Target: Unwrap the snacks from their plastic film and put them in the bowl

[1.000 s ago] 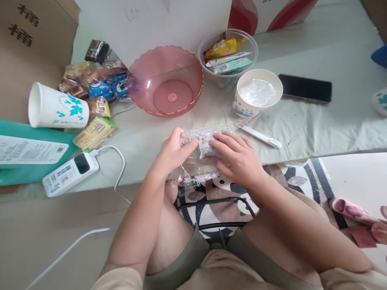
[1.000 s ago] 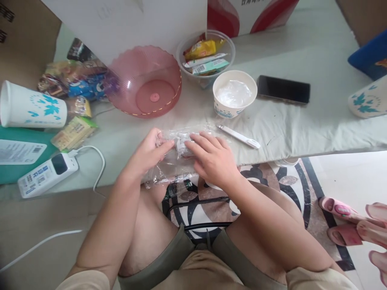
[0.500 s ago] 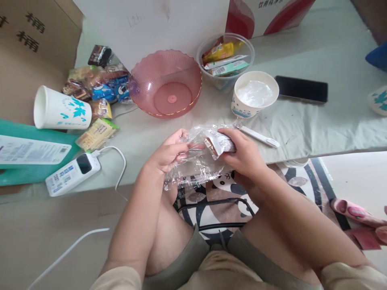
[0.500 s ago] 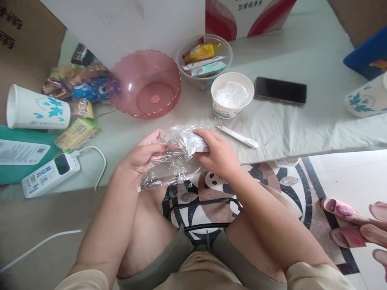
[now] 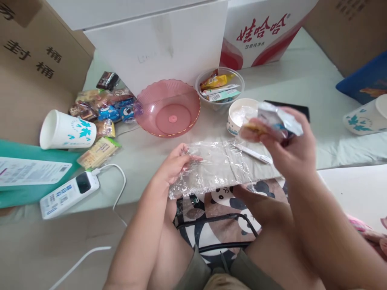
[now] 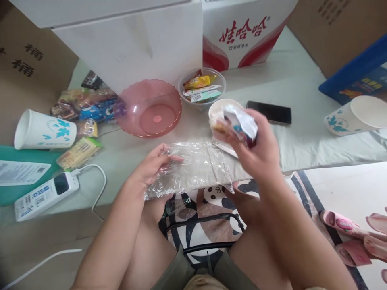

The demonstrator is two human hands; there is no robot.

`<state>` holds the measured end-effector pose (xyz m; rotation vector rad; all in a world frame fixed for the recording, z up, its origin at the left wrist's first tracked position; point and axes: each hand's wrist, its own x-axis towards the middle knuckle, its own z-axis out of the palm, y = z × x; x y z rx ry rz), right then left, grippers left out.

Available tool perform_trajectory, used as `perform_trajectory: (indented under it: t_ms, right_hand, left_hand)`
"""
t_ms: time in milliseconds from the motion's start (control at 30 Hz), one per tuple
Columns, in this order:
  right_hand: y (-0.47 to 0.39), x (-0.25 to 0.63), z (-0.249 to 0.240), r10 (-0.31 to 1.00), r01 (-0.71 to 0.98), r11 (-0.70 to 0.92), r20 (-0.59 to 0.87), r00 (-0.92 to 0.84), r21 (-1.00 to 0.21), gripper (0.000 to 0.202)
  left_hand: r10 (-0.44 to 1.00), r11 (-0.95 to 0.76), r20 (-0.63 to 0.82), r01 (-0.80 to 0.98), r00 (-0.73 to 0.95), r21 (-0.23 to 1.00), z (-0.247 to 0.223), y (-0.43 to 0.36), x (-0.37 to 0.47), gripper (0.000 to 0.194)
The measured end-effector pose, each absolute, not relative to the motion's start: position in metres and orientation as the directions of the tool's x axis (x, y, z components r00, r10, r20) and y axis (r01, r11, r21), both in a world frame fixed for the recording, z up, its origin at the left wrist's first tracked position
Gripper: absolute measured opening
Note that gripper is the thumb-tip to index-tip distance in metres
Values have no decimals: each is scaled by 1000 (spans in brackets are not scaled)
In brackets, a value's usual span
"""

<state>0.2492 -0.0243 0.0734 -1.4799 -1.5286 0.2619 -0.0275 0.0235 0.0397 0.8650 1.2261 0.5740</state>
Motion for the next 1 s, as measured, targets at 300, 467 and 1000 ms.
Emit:
perform_trajectory:
  t_ms: [300, 467, 1000]
  right_hand:
    - [149, 252, 111, 911, 902, 342, 329, -249, -265, 51]
    - [184, 241, 92, 928, 917, 372, 18, -373, -144, 64]
    - [185, 257, 105, 979, 928, 146, -83, -185, -343, 46]
  left_hand:
    - [746, 604, -590, 59, 308, 795, 35, 27, -23, 31]
    - [739, 603, -580, 47, 343, 796, 33, 29, -22, 30]
    - [744, 589, -573, 68, 344, 806, 36, 30, -23, 30]
